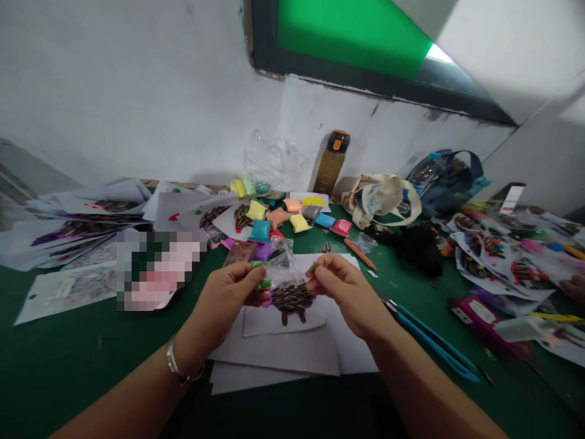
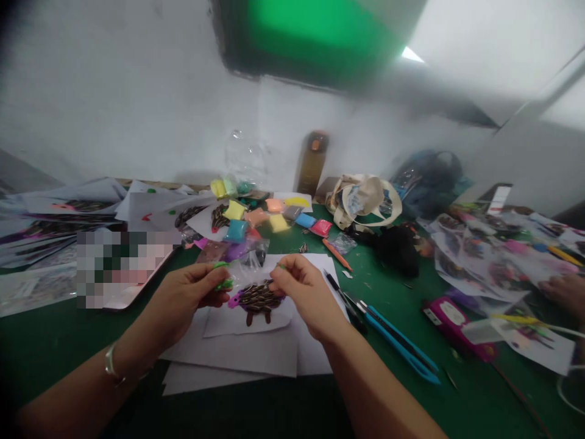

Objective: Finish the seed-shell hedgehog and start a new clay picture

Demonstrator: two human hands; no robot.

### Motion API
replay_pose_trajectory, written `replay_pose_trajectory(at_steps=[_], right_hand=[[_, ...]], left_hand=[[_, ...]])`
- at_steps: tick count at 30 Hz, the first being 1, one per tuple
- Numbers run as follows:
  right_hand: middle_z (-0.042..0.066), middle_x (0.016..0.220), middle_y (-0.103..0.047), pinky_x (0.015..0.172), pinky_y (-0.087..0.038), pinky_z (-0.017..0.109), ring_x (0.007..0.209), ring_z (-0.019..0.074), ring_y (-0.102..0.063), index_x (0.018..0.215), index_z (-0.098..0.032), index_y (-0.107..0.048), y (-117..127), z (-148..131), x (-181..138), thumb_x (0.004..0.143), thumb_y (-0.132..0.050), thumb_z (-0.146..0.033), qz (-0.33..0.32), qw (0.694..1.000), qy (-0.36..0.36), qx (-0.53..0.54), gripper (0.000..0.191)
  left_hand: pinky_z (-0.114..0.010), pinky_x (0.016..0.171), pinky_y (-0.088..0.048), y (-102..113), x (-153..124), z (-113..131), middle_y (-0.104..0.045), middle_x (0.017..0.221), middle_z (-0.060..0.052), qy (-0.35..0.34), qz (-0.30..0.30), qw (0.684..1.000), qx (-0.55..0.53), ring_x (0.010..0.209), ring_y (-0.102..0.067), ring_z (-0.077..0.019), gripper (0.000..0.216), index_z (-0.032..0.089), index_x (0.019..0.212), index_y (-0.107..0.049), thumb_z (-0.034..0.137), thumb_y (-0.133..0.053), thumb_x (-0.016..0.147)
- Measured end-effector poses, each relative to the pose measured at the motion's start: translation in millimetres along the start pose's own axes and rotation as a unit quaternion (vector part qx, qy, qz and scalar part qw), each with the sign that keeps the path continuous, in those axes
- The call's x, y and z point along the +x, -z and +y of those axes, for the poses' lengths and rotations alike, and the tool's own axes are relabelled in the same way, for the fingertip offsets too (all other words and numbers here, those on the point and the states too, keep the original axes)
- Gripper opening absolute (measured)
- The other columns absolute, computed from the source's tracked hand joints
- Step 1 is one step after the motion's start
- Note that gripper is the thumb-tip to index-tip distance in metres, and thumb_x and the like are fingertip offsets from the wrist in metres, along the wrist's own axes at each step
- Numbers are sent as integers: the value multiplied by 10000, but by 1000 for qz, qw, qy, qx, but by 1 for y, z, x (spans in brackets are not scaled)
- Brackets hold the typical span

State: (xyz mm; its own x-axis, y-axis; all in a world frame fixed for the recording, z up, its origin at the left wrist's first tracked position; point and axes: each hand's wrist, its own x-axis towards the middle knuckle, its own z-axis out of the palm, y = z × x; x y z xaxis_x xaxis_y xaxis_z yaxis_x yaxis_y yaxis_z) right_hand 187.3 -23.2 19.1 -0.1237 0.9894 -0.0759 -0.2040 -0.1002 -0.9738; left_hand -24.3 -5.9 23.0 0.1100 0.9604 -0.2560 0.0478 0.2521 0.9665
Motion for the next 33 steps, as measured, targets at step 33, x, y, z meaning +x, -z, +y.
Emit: replay_pose_trajectory(at_steps=[33], right_hand=[[-37,567,-574,431,-306,187,431,43,-444,743,-157,-663,9,4,14,688,-769,-328,41,993,-22,104,209]], left_hand=[[-221,585,-565,16,18,-6,-650,730,7,24,59,998,-11,601,-646,-125,299,164,787,-673,426,-758,671]])
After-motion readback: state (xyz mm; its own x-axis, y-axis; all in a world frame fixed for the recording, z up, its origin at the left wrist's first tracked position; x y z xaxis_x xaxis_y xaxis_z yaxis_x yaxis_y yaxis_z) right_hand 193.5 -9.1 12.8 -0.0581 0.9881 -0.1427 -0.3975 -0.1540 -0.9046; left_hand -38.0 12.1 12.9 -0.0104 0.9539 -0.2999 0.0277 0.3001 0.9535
